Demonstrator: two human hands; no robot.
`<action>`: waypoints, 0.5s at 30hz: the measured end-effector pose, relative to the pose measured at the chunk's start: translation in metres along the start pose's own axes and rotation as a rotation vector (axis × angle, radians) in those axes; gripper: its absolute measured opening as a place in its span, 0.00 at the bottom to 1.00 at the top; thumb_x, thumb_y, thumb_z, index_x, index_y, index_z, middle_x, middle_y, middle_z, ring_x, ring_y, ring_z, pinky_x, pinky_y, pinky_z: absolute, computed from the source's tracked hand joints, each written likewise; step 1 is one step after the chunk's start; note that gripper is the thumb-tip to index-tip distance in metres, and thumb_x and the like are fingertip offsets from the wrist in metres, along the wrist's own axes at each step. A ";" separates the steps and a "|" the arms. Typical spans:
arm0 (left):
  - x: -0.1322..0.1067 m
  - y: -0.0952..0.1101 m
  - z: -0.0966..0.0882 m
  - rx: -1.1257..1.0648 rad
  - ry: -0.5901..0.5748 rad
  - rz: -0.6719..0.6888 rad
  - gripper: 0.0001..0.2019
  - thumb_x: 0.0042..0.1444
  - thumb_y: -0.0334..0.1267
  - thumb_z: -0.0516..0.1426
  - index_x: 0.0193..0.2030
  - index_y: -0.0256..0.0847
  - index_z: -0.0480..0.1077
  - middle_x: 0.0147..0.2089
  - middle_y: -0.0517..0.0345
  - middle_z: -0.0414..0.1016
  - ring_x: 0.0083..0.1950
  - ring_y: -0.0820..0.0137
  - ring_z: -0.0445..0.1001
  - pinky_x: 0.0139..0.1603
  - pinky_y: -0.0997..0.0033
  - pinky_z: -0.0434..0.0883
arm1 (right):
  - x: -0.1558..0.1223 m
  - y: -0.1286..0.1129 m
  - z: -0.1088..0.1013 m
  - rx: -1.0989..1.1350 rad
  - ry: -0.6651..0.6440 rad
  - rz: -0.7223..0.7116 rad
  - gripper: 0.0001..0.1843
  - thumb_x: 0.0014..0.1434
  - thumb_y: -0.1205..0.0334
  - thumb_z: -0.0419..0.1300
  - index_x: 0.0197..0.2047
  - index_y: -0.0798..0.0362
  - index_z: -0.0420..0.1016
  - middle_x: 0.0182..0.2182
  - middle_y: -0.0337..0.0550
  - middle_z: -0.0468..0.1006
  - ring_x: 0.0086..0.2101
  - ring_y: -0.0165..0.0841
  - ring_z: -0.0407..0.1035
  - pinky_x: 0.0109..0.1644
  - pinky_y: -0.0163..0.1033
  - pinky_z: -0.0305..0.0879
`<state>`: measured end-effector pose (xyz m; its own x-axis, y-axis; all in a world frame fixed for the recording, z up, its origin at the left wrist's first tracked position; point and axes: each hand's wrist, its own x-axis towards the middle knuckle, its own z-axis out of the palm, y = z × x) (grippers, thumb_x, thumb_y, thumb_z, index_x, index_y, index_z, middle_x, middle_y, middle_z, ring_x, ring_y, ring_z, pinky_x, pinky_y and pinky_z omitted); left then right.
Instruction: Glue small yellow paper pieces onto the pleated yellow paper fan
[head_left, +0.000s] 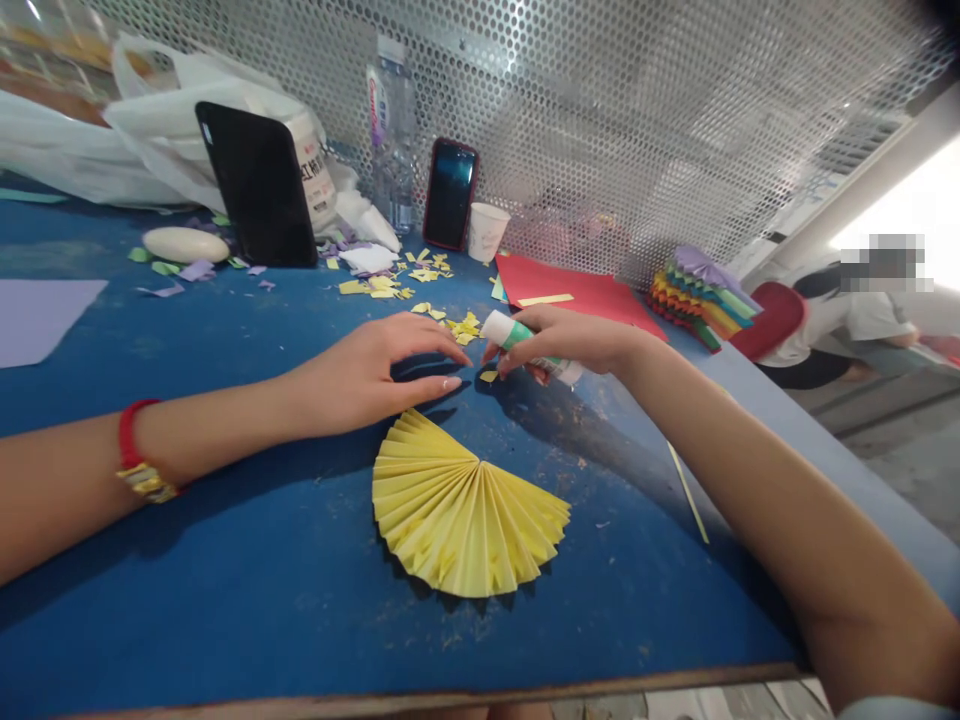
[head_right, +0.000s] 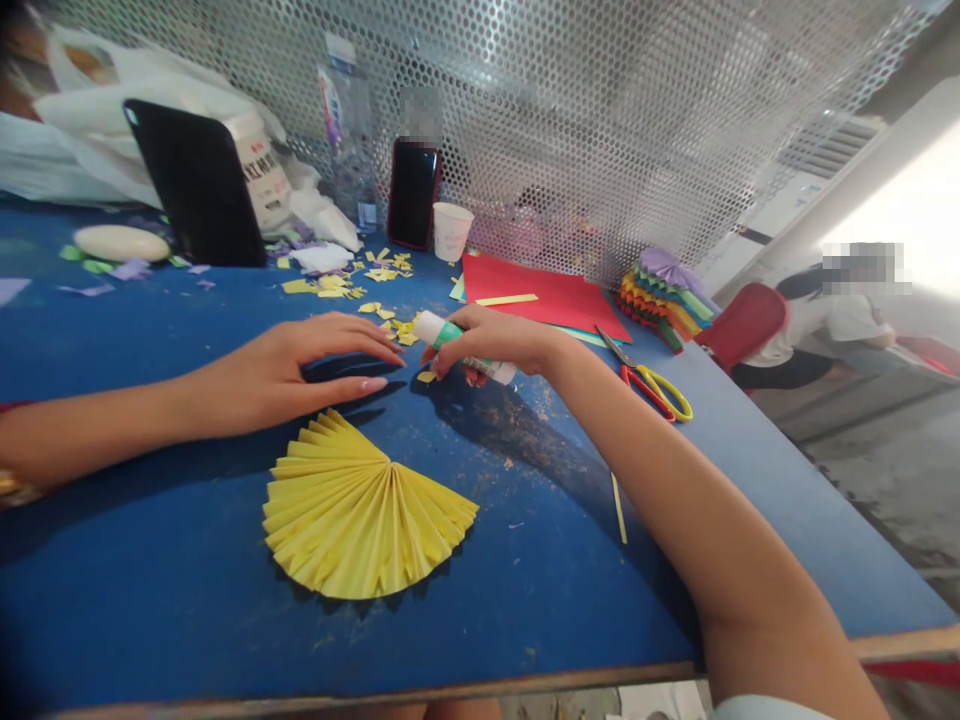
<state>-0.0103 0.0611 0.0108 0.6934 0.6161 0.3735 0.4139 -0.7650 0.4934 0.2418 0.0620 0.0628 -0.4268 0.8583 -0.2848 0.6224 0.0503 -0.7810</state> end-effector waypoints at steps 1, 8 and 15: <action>-0.001 -0.001 0.002 0.061 -0.001 0.031 0.22 0.64 0.58 0.54 0.54 0.49 0.79 0.63 0.52 0.74 0.69 0.52 0.66 0.73 0.45 0.60 | 0.000 -0.001 0.000 0.013 0.062 0.001 0.09 0.53 0.70 0.66 0.40 0.57 0.80 0.28 0.40 0.79 0.23 0.26 0.68 0.24 0.31 0.65; -0.002 0.003 0.008 0.233 -0.135 -0.022 0.26 0.70 0.62 0.43 0.68 0.63 0.68 0.82 0.60 0.38 0.81 0.43 0.32 0.76 0.28 0.34 | 0.005 -0.005 -0.001 0.064 0.390 -0.136 0.10 0.44 0.81 0.61 0.27 0.57 0.73 0.20 0.35 0.74 0.23 0.27 0.68 0.26 0.30 0.64; -0.002 0.016 0.001 0.199 -0.292 -0.124 0.25 0.73 0.57 0.39 0.67 0.66 0.68 0.83 0.67 0.33 0.82 0.45 0.26 0.76 0.31 0.28 | -0.021 -0.020 0.025 0.193 0.587 -0.202 0.10 0.49 0.73 0.63 0.38 0.56 0.75 0.22 0.33 0.74 0.23 0.30 0.72 0.22 0.31 0.67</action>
<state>-0.0043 0.0475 0.0175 0.7583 0.6485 0.0664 0.5916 -0.7274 0.3477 0.2216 0.0302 0.0703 -0.0596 0.9806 0.1869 0.4152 0.1946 -0.8887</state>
